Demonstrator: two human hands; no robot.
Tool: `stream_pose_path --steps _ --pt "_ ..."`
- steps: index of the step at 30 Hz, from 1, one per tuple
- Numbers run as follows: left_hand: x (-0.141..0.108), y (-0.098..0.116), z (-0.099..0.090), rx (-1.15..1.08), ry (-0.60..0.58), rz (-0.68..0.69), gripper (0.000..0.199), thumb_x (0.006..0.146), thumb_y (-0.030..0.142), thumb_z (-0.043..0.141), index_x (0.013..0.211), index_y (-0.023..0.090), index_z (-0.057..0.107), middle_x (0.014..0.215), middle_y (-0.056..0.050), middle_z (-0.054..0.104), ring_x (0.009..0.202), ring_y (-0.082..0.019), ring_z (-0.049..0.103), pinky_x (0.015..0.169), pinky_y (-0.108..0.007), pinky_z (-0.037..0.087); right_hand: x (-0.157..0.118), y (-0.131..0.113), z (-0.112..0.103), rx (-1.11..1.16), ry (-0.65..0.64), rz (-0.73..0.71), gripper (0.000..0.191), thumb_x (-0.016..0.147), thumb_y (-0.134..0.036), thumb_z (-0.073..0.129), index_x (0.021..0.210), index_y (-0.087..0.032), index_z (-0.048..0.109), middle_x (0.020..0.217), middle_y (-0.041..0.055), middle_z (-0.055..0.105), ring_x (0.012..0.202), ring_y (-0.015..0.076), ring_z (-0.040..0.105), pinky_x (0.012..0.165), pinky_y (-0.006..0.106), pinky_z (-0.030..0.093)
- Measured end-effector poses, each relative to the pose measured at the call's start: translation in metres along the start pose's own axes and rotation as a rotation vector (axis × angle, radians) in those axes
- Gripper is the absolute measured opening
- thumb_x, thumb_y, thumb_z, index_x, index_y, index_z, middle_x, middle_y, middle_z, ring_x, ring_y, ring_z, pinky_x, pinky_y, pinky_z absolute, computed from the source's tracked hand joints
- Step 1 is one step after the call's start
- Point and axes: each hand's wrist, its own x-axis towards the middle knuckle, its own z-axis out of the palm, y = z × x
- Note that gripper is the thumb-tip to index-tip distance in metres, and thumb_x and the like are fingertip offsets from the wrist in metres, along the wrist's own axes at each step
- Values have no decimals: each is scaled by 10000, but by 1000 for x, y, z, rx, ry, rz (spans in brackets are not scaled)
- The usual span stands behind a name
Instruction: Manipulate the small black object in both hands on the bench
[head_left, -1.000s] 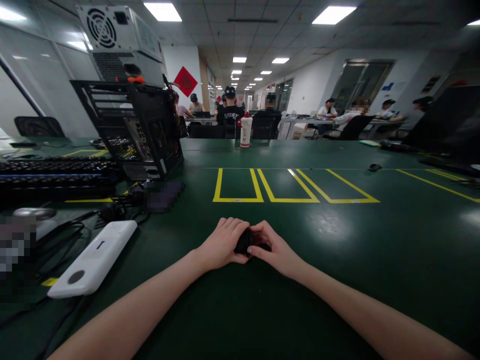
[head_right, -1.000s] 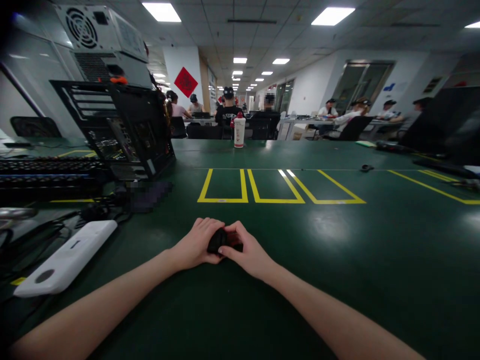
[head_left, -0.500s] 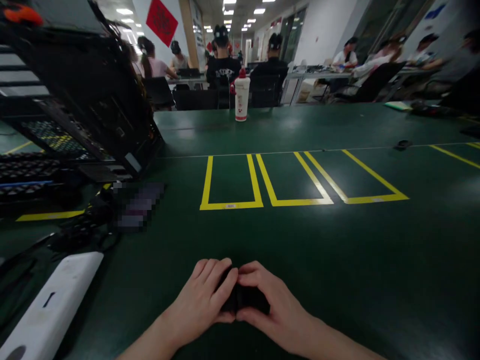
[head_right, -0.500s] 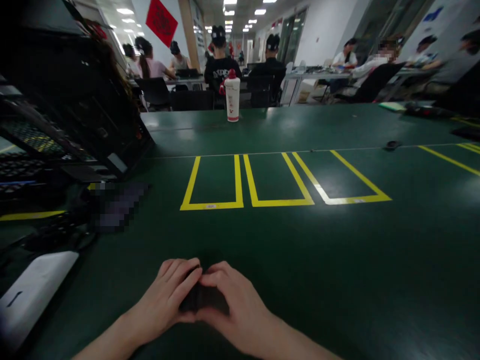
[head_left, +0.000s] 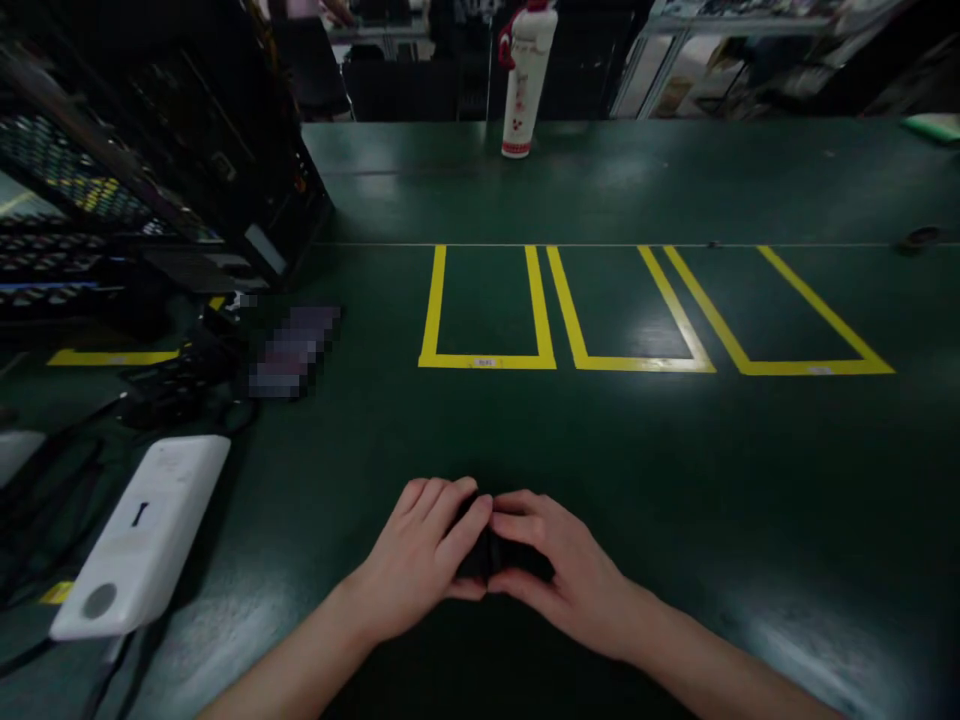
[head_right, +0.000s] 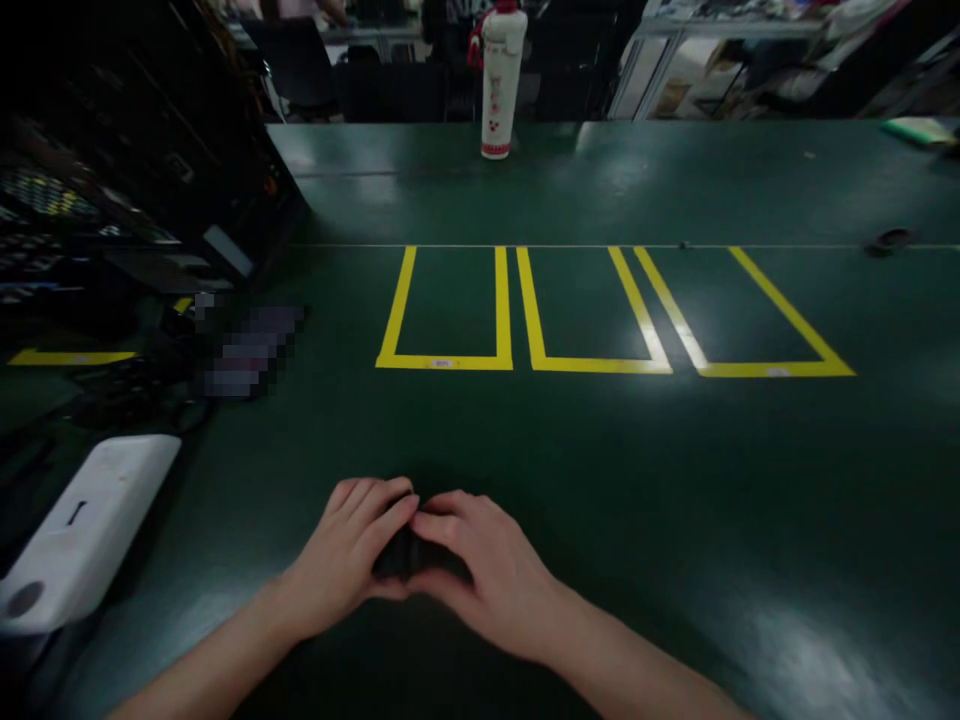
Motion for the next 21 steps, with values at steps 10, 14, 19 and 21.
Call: stream_pose_path --steps 10,14,19,21 --pt "-2 9 0 5 82 -9 650 652 292 680 1185 146 337 1109 -110 493 978 -253 468 819 -397 356 -7 -15 5 37 71 -39 265 772 -249 579 1007 -194 470 975 30 516 863 141 519 775 300 448" --pt "-3 11 -2 9 73 14 653 672 295 670 1200 141 318 1140 -114 474 1004 -251 456 829 -393 359 -10 -17 4 -17 82 -77 235 795 -233 546 1013 -190 469 978 39 512 875 141 516 785 305 451" --pt "-4 11 -1 46 81 69 717 639 291 710 1207 136 301 1149 -139 468 1014 -273 452 832 -417 356 -19 -18 5 -243 86 -239 205 798 -204 524 1000 -190 493 1092 82 458 989 174 466 812 330 438" --pt "-4 10 1 32 69 63 744 636 282 715 1223 143 280 1163 -140 462 1033 -274 447 843 -420 352 -21 -18 5 -282 78 -250 192 795 -181 516 986 -195 505 1128 88 430 1003 181 454 801 332 441"
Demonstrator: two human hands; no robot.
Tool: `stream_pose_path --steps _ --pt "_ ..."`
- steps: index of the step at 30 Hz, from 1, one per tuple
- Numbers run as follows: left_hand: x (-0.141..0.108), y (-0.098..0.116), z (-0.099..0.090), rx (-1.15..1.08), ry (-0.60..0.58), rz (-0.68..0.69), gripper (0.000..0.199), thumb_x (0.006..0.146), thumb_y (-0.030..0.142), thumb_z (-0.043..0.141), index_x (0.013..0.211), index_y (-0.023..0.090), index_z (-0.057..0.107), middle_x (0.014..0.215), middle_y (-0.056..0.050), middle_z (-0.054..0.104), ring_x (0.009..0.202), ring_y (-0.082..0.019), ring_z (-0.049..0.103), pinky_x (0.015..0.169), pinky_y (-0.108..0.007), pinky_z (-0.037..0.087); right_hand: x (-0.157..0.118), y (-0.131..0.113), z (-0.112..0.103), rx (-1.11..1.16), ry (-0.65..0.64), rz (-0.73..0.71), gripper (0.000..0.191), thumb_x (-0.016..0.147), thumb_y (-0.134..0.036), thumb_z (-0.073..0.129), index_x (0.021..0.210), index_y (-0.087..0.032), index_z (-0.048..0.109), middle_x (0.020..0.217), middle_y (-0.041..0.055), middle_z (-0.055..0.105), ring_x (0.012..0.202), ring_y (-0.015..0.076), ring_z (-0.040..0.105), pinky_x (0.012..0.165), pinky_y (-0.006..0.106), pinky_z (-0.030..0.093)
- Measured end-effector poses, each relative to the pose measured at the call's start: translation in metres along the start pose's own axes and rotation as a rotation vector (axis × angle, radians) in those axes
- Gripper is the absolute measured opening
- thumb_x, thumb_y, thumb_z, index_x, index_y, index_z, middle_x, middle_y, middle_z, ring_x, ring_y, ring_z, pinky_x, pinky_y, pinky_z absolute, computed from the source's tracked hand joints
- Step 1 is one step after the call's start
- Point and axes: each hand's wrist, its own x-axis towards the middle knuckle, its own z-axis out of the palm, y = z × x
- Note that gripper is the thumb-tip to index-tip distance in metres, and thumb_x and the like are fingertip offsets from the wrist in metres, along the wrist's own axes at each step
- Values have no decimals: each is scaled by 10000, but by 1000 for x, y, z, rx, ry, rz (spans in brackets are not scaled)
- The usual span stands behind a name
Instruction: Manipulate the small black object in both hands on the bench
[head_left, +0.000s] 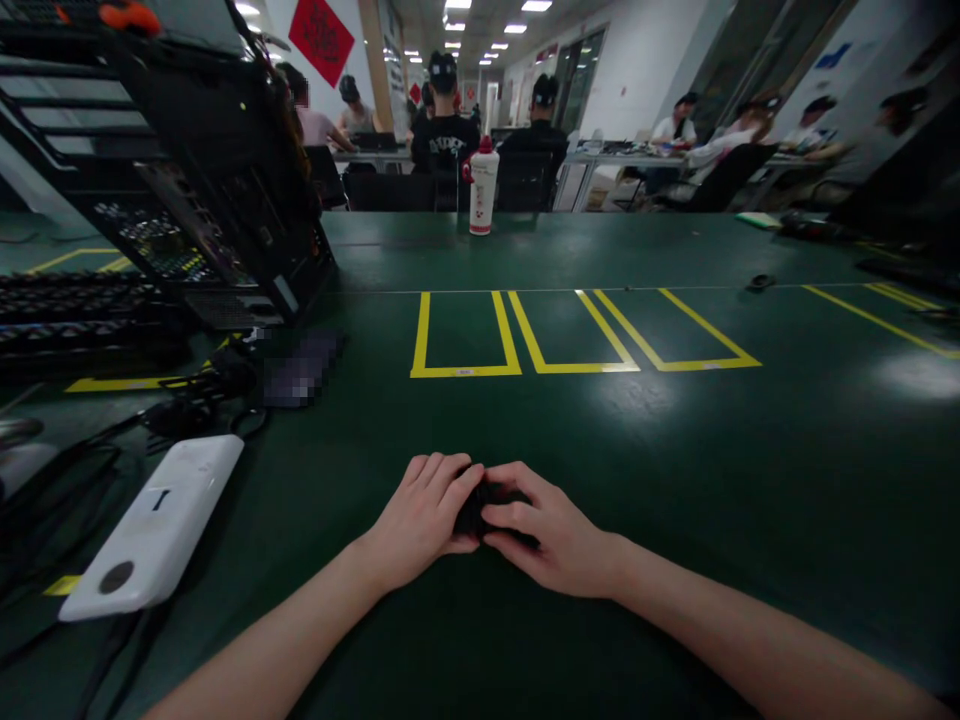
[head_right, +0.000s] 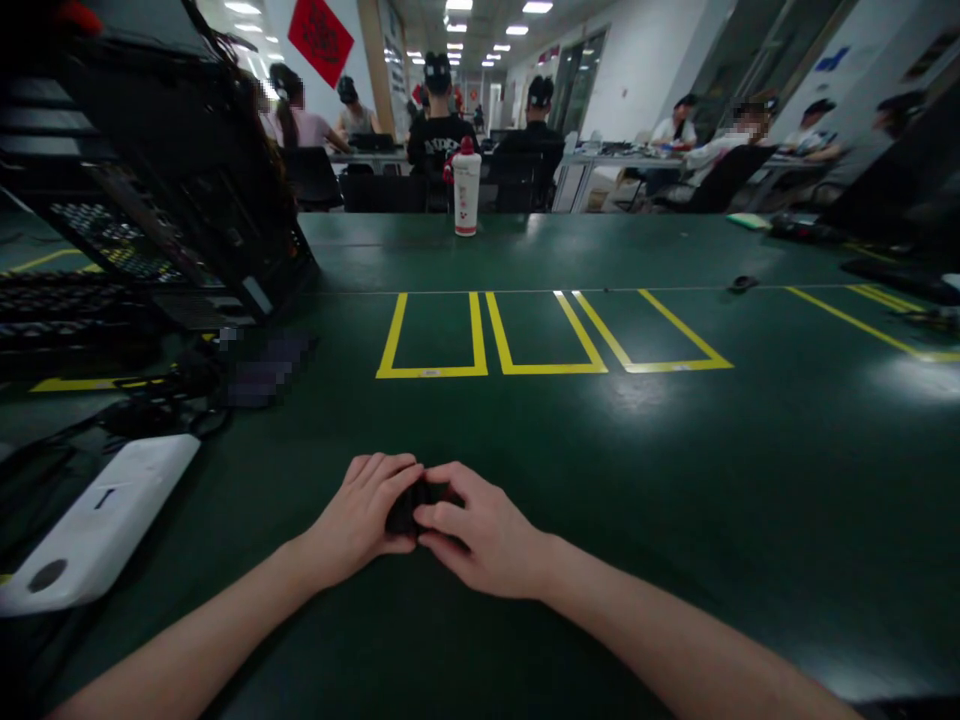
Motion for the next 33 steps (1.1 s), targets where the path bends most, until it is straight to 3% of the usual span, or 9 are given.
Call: stream_pose_path --steps 5,9,17,25,30,33 --pt "8 -6 3 -59 -14 -34 754 637 297 706 1237 169 268 1166 -130 474 1032 -276 460 830 -431 361 6 7 -1 174 71 85 166 792 -171 527 951 -208 493 1043 57 460 967 163 473 799 325 452" --pt "16 -9 1 -95 -41 -86 697 652 271 690 1218 169 297 1159 -121 478 1025 -264 462 834 -425 361 12 14 -1 313 103 266 358 773 -176 553 1097 -208 406 1053 69 463 945 174 492 806 354 464" --pt "24 -9 -5 -183 -66 -156 596 661 256 673 1161 160 362 1112 -91 498 982 -235 474 824 -386 370 12 20 0 404 71 278 318 790 -176 533 1083 -226 422 1141 66 416 1031 179 472 879 385 443" --pt "26 -19 -3 -138 -29 -78 621 661 267 676 1177 141 352 1126 -100 488 1007 -239 454 836 -381 351 20 18 5 541 132 353 209 819 -198 502 1019 -218 444 1072 47 449 942 146 526 796 335 511" --pt "26 -18 -7 -139 -34 -88 607 665 276 676 1169 145 363 1127 -97 494 1000 -234 463 835 -379 357 22 15 4 587 88 444 306 817 -207 509 1098 -210 389 1048 56 495 950 161 542 791 350 513" --pt "25 -18 -7 -141 -31 -83 615 666 287 677 1174 146 361 1134 -99 496 1005 -232 468 843 -382 357 21 16 3 613 63 423 316 813 -190 511 1106 -212 396 1077 56 480 991 163 527 846 369 483"
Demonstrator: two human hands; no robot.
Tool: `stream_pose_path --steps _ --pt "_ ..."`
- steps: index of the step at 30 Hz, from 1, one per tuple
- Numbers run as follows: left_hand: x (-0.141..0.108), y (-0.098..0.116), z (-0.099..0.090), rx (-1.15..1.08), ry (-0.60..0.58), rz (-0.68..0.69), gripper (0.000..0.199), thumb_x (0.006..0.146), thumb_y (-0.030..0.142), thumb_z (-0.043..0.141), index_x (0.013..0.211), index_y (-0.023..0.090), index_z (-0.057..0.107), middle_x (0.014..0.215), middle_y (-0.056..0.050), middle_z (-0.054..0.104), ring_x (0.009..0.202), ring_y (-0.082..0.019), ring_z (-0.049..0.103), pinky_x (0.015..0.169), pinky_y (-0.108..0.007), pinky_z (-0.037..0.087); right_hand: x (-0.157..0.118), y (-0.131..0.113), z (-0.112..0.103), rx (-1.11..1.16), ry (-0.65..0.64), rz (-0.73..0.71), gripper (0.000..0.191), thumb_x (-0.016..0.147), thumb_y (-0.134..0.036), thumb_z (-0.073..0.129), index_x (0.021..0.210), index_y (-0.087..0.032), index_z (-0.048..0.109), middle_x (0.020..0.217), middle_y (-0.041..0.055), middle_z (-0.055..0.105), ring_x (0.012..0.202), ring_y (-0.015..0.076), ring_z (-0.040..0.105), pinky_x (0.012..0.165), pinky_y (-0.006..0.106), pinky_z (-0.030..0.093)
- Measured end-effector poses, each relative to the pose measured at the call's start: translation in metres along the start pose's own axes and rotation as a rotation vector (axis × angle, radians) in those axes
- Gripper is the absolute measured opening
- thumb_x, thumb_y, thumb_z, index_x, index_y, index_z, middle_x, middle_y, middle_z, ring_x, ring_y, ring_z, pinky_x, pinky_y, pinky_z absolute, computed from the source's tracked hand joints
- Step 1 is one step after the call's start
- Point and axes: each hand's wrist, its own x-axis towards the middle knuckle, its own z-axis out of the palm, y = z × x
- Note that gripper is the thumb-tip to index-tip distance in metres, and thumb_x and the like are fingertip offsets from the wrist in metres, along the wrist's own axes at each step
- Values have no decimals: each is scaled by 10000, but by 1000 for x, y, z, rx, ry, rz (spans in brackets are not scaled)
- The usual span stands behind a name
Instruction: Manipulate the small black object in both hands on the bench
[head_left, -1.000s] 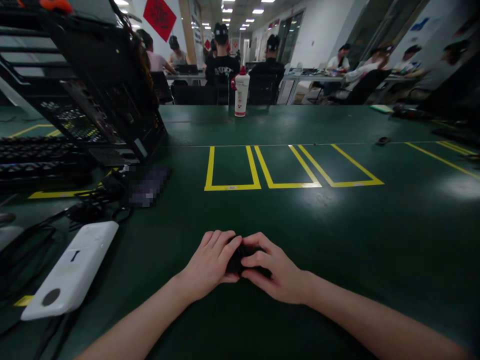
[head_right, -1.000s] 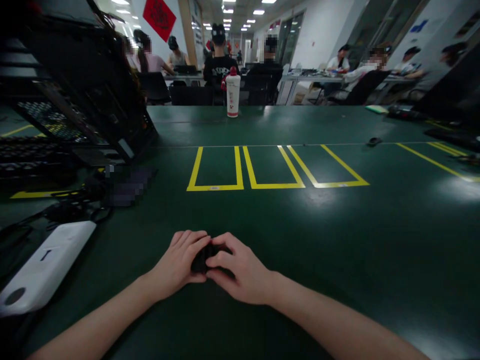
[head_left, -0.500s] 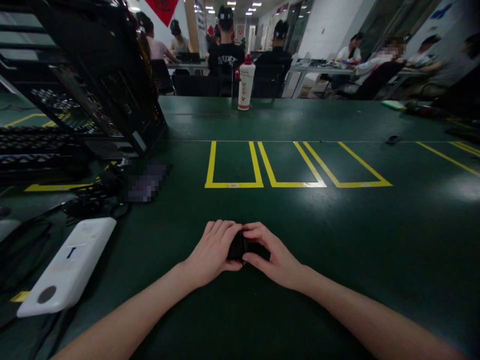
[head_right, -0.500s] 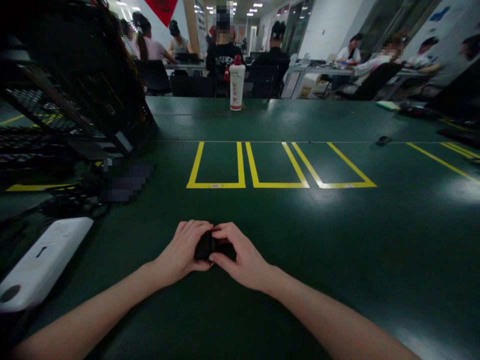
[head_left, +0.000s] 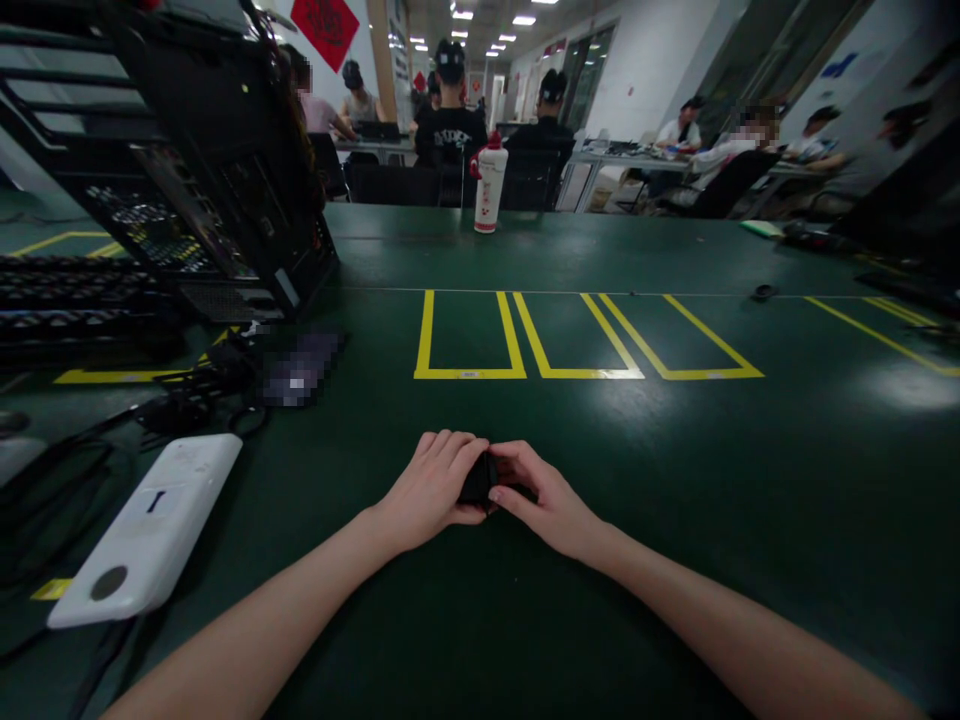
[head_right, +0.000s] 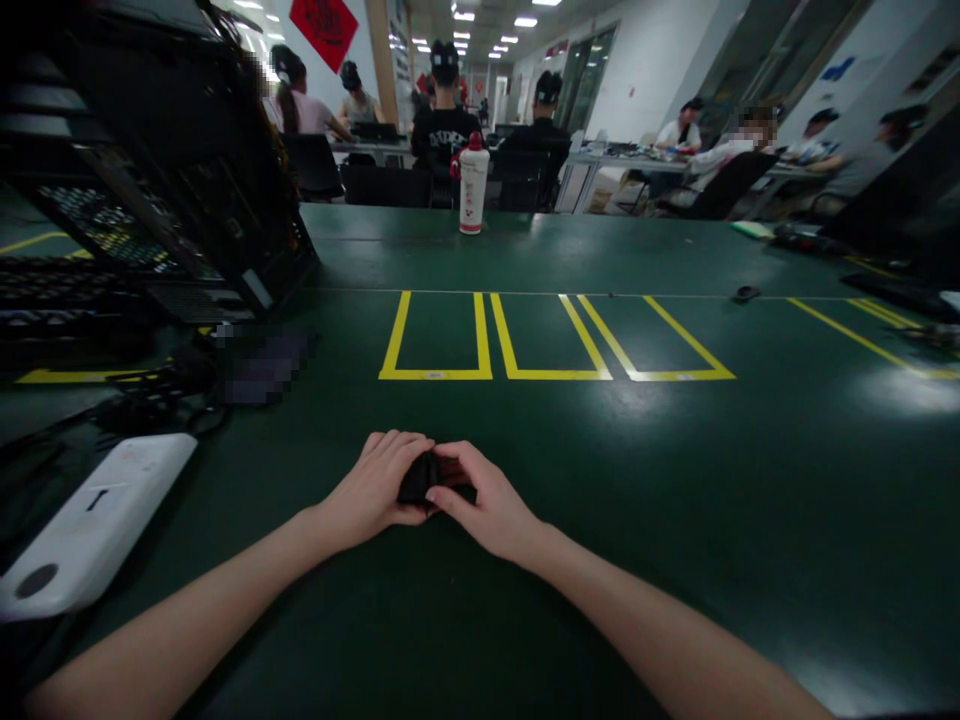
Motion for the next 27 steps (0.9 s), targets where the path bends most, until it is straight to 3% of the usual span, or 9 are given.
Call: stream_pose_path --steps 4,10,14,20,27 --pt "0 0 -1 6 17 7 646 640 277 698 1175 154 359 1126 -95 505 1007 -237 478 840 -391 364 0 4 -1 63 -19 -66 346 778 -178 560 1085 -223 406 1085 38 453 1033 157 507 908 374 437" --pt "0 3 -8 -11 -32 24 572 704 296 645 1176 140 362 1146 -112 497 1025 -234 474 839 -390 375 1 0 1 71 42 -20 243 803 -235 535 1027 -214 444 1005 25 495 944 145 543 814 336 491" --pt "1 2 -5 -10 -24 0 597 680 299 667 1171 144 365 1142 -104 497 1020 -234 472 844 -390 367 1 -3 0 11 13 20 318 803 -222 536 1094 -206 410 1064 47 510 993 155 527 869 361 463" --pt "0 -1 2 -8 -3 -7 667 628 275 707 1181 167 348 1139 -93 495 1024 -247 468 842 -404 356 -1 1 -4 -8 -35 -57 408 748 -166 593 1099 -224 392 1110 40 466 1050 170 498 917 399 432" --pt "1 0 1 -18 4 -3 624 655 285 686 1171 155 360 1132 -96 500 1014 -244 474 844 -398 360 0 2 -4 49 -29 -40 260 817 -207 512 1055 -216 406 1055 38 492 973 149 542 833 349 488"
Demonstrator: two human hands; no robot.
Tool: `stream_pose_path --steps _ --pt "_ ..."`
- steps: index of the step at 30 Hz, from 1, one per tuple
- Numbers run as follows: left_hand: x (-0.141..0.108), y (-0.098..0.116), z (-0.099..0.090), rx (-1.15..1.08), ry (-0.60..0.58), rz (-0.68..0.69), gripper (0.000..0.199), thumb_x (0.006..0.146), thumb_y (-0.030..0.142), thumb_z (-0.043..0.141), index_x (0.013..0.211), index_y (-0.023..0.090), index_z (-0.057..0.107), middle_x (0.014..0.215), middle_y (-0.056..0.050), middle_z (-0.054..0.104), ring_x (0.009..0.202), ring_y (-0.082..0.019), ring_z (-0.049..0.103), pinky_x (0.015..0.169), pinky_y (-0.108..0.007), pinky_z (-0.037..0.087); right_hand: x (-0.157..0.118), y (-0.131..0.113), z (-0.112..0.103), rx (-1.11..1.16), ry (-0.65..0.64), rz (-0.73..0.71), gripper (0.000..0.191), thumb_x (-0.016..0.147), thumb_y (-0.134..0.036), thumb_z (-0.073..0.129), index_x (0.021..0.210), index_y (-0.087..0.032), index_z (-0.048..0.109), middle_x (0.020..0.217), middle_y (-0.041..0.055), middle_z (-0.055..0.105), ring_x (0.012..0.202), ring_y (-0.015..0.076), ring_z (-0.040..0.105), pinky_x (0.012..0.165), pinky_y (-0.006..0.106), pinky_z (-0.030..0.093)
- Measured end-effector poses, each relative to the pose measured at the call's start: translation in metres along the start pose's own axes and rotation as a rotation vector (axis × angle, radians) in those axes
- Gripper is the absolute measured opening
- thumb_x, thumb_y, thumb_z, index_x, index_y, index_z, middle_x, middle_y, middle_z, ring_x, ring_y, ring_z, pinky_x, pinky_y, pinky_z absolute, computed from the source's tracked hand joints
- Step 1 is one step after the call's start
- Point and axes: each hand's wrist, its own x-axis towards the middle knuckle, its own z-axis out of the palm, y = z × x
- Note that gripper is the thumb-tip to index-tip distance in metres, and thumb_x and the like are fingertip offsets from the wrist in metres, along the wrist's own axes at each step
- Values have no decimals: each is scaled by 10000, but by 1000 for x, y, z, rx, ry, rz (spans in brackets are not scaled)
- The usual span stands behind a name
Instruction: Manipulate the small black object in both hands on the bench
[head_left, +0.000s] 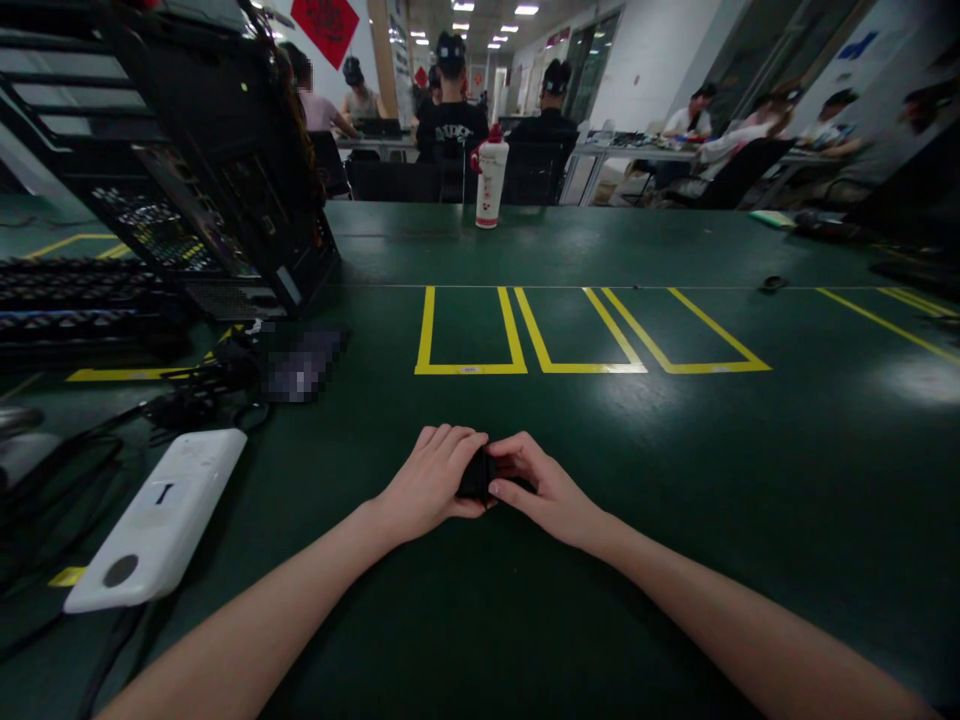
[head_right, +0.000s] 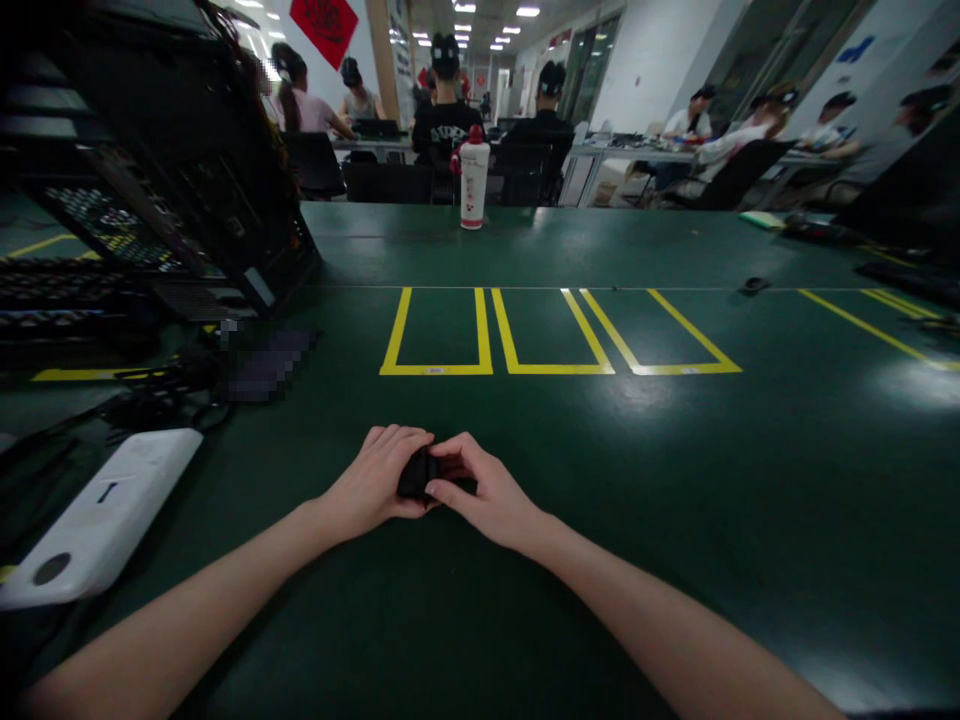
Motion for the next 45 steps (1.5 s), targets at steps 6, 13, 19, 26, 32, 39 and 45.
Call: stream_pose_path --steps 6,13,19,26,32,39,45 --pt "0 1 -3 -7 -15 4 607 669 289 677 1166 147 359 1136 -97 496 1011 -237 466 841 -390 362 0 -3 0 -42 -20 8 331 807 -197 526 1109 -214 392 1086 46 490 1009 158 519 877 369 466" --pt "1 3 -5 -3 -22 4 632 648 244 692 1171 143 351 1135 -100 494 1008 -242 465 837 -387 358 -3 0 -1 -47 1 -85 325 778 -154 550 1068 -220 418 1138 49 414 1046 161 482 896 355 454" --pt "1 0 1 -18 -13 -23 665 626 289 710 1174 159 357 1132 -87 494 1004 -242 462 844 -383 352 -1 2 2 -41 19 -9 301 814 -195 517 1089 -219 397 1045 46 493 978 160 526 857 357 473" --pt "-1 -1 -1 -32 -29 -18 674 639 296 702 1193 172 339 1153 -84 484 1021 -242 457 860 -385 344 -1 -2 0 -33 -35 -23 345 786 -169 552 1096 -219 411 1085 45 486 1031 171 502 897 349 444" --pt "-1 -3 3 -45 1 -17 675 632 297 702 1191 179 342 1148 -78 486 1013 -244 459 854 -387 344 0 -2 1 26 -16 2 235 818 -222 516 1039 -213 436 1032 40 509 963 164 541 834 343 475" --pt "0 -2 3 -57 -9 -34 651 642 307 692 1183 190 349 1132 -62 497 997 -231 470 848 -374 347 1 -4 1 -8 11 41 338 809 -212 525 1124 -224 404 1095 56 497 1024 182 510 877 373 448" --pt "0 -1 3 -30 3 -28 670 618 286 704 1179 196 348 1125 -68 503 998 -243 476 836 -378 348 -1 -1 0 6 -16 -29 355 756 -163 586 1067 -221 425 1074 39 476 1038 175 497 906 371 430"
